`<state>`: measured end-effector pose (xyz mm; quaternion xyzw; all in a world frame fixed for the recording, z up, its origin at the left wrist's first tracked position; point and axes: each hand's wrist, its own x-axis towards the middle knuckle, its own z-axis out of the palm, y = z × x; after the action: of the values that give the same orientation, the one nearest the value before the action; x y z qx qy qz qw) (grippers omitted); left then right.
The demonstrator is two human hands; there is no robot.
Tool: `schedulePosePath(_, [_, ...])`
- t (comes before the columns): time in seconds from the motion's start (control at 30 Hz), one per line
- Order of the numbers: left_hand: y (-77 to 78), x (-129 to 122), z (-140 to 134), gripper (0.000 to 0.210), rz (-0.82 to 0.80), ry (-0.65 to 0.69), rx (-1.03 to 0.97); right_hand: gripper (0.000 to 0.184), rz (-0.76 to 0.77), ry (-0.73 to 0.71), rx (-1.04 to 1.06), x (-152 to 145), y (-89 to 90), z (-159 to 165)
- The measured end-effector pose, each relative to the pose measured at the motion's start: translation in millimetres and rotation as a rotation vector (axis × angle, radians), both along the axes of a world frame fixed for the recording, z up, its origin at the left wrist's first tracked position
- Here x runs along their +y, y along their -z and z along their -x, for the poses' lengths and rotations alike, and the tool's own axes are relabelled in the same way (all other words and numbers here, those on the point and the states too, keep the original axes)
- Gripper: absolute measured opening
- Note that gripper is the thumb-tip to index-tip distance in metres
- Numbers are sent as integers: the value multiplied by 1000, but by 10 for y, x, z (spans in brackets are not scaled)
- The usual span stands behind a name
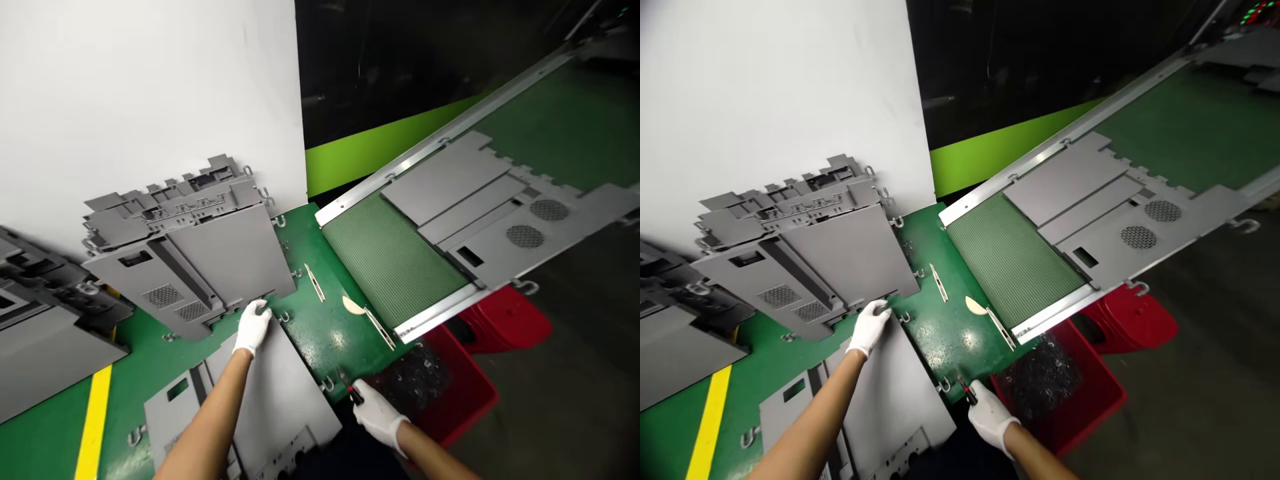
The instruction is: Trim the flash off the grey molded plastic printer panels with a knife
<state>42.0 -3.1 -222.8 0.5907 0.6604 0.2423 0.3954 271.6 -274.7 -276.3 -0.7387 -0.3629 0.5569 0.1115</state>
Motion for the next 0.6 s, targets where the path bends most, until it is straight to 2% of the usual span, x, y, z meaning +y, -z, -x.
schedulePosePath(0.07, [14,-281,-133,26,-27,96,66,21,-43,-53,24,-87,-37,-35])
schedulePosePath(0.1, [20,-440,-221,24,-35,223,98,23,-64,-85,33,-128,-53,-50])
schedulePosePath(0.17, [32,-743,-416,21,-23,638,188,25,-100,-153,17,-201,-76,-65])
schedulePosePath(0.23, [54,-962,-602,33,51,1100,349,22,-133,-240,-43,-255,-81,-55])
schedulePosePath(0.27, [71,-1024,-682,41,104,1262,434,21,-138,-277,-75,-271,-79,-40])
schedulePosePath(0.3, [93,-1055,-750,50,162,1353,500,20,-130,-307,-98,-279,-75,-20])
schedulePosePath(0.4, [180,-1019,-886,63,297,1423,597,22,-96,-347,-109,-259,-58,54])
schedulePosePath(0.6, [313,-941,-1015,63,401,1374,660,17,-84,-325,-27,-140,18,123])
